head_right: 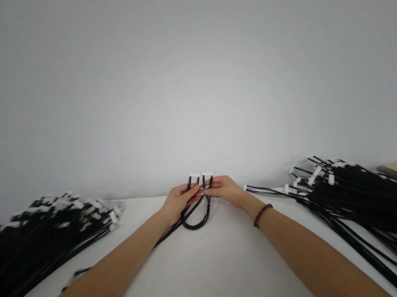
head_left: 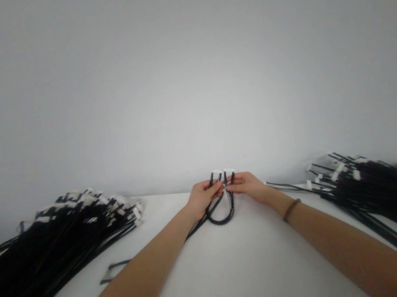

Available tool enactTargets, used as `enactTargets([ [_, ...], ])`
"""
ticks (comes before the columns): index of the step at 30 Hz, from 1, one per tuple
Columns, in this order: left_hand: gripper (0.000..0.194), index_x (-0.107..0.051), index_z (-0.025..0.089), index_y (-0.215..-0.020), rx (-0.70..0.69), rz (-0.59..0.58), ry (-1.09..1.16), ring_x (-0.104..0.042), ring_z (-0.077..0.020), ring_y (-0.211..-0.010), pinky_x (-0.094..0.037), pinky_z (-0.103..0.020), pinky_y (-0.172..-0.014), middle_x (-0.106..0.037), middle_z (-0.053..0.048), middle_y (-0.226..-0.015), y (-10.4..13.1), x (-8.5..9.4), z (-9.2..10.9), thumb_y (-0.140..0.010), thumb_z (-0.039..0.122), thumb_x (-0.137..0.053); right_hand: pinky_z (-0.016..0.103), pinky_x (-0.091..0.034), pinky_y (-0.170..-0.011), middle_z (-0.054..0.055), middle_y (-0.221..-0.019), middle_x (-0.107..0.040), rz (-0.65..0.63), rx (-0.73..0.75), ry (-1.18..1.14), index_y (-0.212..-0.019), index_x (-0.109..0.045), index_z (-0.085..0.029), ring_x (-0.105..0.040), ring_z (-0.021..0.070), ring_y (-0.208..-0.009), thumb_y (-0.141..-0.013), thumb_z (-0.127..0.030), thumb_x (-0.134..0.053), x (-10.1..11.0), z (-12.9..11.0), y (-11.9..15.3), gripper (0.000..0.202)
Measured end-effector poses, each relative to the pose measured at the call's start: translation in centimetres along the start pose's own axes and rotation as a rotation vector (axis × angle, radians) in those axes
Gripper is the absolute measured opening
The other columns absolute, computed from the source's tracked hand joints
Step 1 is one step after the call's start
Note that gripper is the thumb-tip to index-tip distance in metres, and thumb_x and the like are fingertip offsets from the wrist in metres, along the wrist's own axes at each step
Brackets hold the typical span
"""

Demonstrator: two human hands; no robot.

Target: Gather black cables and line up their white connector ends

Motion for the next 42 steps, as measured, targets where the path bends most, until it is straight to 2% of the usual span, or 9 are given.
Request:
enactTargets([
  [7,0.03,-0.062,0.009,-0.074,-0.01,0.011,-0.015,-0.052,-0.0068,-0.057,-0.042,-0.019,-0.059,-0.06,-0.004,-0.067,0.1,0.0,0.1,-0.055,0.032,-0.067,0.035,-0.039,-0.079,0.007,-0.082,-0.062,-0.037,0.032,-0.028,-0.088,-0.059,-0.013,-0.057,0.016,-0.078,-0.056,-0.027,-0.067,-0.1,-0.2,-0.1,0.037],
  [11,0.03,-0.062,0.01,-0.074,-0.017,0.02,-0.021,-0.051,-0.006,-0.056,-0.041,-0.018,-0.057,-0.06,-0.003,-0.066,0.2,0.2,0.2,-0.055,0.032,-0.067,0.036,-0.038,-0.082,0.007,-0.084,-0.063,0.003,0.048,-0.047,-0.084,-0.06,-0.012,-0.056,0.0163,-0.08,-0.052,-0.026,-0.069,0.5,-0.1,-0.2,0.036],
  [15,0.03,-0.062,0.01,-0.073,-0.018,0.048,-0.028,-0.05,-0.0058,-0.054,-0.041,-0.018,-0.054,-0.059,-0.003,-0.064,0.3,0.3,0.3,-0.054,0.033,-0.067,0.035,-0.038,-0.082,0.006,-0.084,-0.062,0.039,0.063,-0.062,-0.082,-0.061,-0.013,-0.056,0.0153,-0.079,-0.051,-0.023,-0.07,0.8,-0.1,0.0,0.034],
  [21,0.03,-0.061,0.01,-0.071,-0.033,0.015,-0.065,-0.049,-0.0066,-0.052,-0.041,-0.019,-0.055,-0.058,-0.003,-0.06,0.1,0.1,0.3,-0.055,0.034,-0.066,0.035,-0.04,-0.08,0.004,-0.078,-0.062,-0.048,0.057,-0.016,-0.082,-0.061,-0.013,-0.056,0.0161,-0.076,-0.052,-0.027,-0.069,-0.5,-0.5,0.4,0.034],
  [25,0.029,-0.059,0.009,-0.071,-0.042,0.023,-0.017,-0.05,-0.007,-0.053,-0.042,-0.019,-0.054,-0.057,-0.003,-0.061,-0.1,0.2,0.3,-0.058,0.035,-0.064,0.034,-0.039,-0.079,0.005,-0.08,-0.062,-0.007,0.066,-0.025,-0.084,-0.061,-0.013,-0.056,0.0156,-0.076,-0.052,-0.026,-0.069,0.0,-0.5,0.3,0.035],
  [29,0.029,-0.058,0.009,-0.079,0.004,0.044,0.048,-0.052,-0.0077,-0.052,-0.043,-0.019,-0.053,-0.058,-0.005,-0.062,-0.2,0.4,0.2,-0.063,0.034,-0.06,0.033,-0.039,-0.077,0.005,-0.08,-0.062,0.009,0.069,-0.016,-0.083,-0.061,-0.013,-0.055,0.0145,-0.074,-0.052,-0.025,-0.068,0.3,-0.3,0.2,0.034],
  [31,0.027,-0.058,0.009,-0.08,0.042,0.019,0.083,-0.053,-0.0085,-0.053,-0.044,-0.02,-0.054,-0.059,-0.007,-0.064,-0.2,0.3,0.1,-0.067,0.033,-0.058,0.032,-0.039,-0.075,0.004,-0.078,-0.061,0.012,0.058,-0.01,-0.082,-0.061,-0.013,-0.055,0.0142,-0.072,-0.053,-0.026,-0.068,0.4,-0.2,0.2,0.032],
  [37,0.02,-0.061,0.007,-0.08,0.146,-0.208,0.129,-0.056,-0.0121,-0.065,-0.044,-0.022,-0.063,-0.061,-0.012,-0.078,0.2,-0.7,-0.1,-0.07,0.023,-0.054,0.029,-0.037,-0.07,0.003,-0.073,-0.061,0.012,0.004,0.016,-0.075,-0.062,-0.013,-0.053,0.0137,-0.069,-0.054,-0.023,-0.064,0.7,0.0,0.2,0.023],
  [42,0.026,-0.06,0.007,-0.078,0.116,-0.243,0.122,-0.056,-0.0119,-0.064,-0.043,-0.023,-0.063,-0.061,-0.011,-0.074,0.2,-0.9,-0.1,-0.073,0.031,-0.051,0.027,-0.036,-0.066,0.002,-0.067,-0.06,0.017,-0.006,0.063,-0.07,-0.063,-0.013,-0.051,0.013,-0.065,-0.055,-0.019,-0.062,0.9,-0.1,0.2,0.017],
])
Point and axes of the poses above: each hand's wrist, its own y-axis away from the middle knuckle, its own x-axis out of the back of the hand, z = x × y, the point moved 8 cm from there along -y, towards the middle knuckle
